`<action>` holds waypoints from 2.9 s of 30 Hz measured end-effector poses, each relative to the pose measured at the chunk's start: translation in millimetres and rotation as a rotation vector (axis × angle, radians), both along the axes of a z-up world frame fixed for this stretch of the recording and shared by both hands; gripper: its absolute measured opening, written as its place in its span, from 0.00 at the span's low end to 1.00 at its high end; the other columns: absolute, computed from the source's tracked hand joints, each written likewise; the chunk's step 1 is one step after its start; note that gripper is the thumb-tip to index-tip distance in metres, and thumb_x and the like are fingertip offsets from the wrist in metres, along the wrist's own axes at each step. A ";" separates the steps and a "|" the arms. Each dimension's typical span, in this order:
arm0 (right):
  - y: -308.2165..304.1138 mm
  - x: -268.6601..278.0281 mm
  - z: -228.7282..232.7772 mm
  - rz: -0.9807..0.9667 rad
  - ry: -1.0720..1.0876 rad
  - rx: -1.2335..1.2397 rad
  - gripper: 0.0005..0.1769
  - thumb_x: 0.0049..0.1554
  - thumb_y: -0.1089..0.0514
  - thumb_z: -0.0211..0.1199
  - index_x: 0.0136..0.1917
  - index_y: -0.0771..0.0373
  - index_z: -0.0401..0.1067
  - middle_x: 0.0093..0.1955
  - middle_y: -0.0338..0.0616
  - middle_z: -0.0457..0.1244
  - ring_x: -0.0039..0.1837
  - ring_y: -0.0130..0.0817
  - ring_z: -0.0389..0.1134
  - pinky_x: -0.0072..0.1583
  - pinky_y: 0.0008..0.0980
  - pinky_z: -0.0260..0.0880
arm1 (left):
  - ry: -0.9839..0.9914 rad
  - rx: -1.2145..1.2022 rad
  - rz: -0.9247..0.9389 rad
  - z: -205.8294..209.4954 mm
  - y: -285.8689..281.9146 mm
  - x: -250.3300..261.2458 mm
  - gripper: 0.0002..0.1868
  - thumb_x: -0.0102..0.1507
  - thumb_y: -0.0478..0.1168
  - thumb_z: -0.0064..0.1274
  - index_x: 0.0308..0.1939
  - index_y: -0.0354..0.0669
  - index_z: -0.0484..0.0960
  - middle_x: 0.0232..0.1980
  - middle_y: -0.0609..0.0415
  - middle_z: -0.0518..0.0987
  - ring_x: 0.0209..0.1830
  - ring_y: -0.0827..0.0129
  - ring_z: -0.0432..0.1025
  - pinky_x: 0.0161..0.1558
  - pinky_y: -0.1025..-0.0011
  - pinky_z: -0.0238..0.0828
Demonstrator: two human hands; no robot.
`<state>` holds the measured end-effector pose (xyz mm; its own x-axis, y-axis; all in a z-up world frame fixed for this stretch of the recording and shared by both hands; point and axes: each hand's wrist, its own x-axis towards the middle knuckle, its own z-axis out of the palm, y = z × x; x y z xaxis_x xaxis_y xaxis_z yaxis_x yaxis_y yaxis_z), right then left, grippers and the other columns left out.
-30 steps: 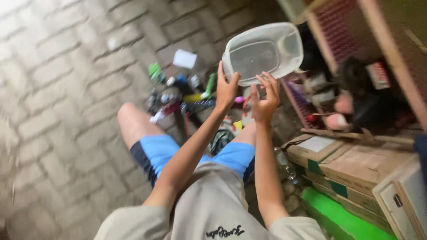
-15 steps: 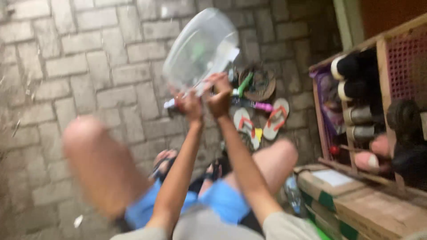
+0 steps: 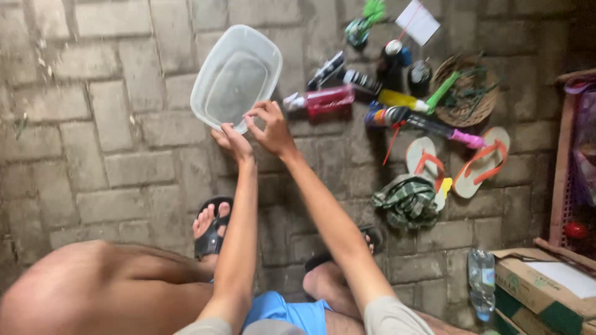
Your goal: Organizing various bottles, containers, and miscellaneous items into a plastic bin on the floor.
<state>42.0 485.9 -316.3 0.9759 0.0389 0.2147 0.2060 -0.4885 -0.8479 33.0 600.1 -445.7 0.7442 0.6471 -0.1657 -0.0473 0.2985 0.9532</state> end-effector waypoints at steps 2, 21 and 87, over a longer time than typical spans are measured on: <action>3.1 -12.4 -0.4 0.093 -0.037 -0.009 0.11 0.57 0.59 0.67 0.54 0.60 0.77 0.58 0.49 0.66 0.63 0.48 0.67 0.66 0.41 0.67 | 0.274 0.090 0.030 -33.5 14.0 -7.1 0.21 0.70 0.39 0.42 0.63 0.28 0.70 0.58 0.42 0.77 0.55 0.59 0.72 0.57 0.62 0.70; -114.7 34.8 -7.2 0.025 0.010 -0.962 0.20 0.38 0.57 0.77 0.45 0.56 0.76 0.53 0.44 0.61 0.57 0.47 0.65 0.51 0.45 0.68 | 0.225 0.073 -0.052 17.0 44.8 14.7 0.32 0.63 0.32 0.44 0.73 0.28 0.64 0.71 0.35 0.73 0.69 0.51 0.69 0.72 0.63 0.62; -132.9 -40.0 -14.2 -0.852 -0.265 0.301 0.20 0.62 0.54 0.72 0.56 0.69 0.67 0.48 0.49 0.63 0.51 0.36 0.65 0.55 0.34 0.70 | -0.576 0.461 -1.121 131.5 -226.9 -7.9 0.37 0.60 0.36 0.61 0.72 0.36 0.64 0.69 0.38 0.70 0.70 0.44 0.66 0.70 0.58 0.62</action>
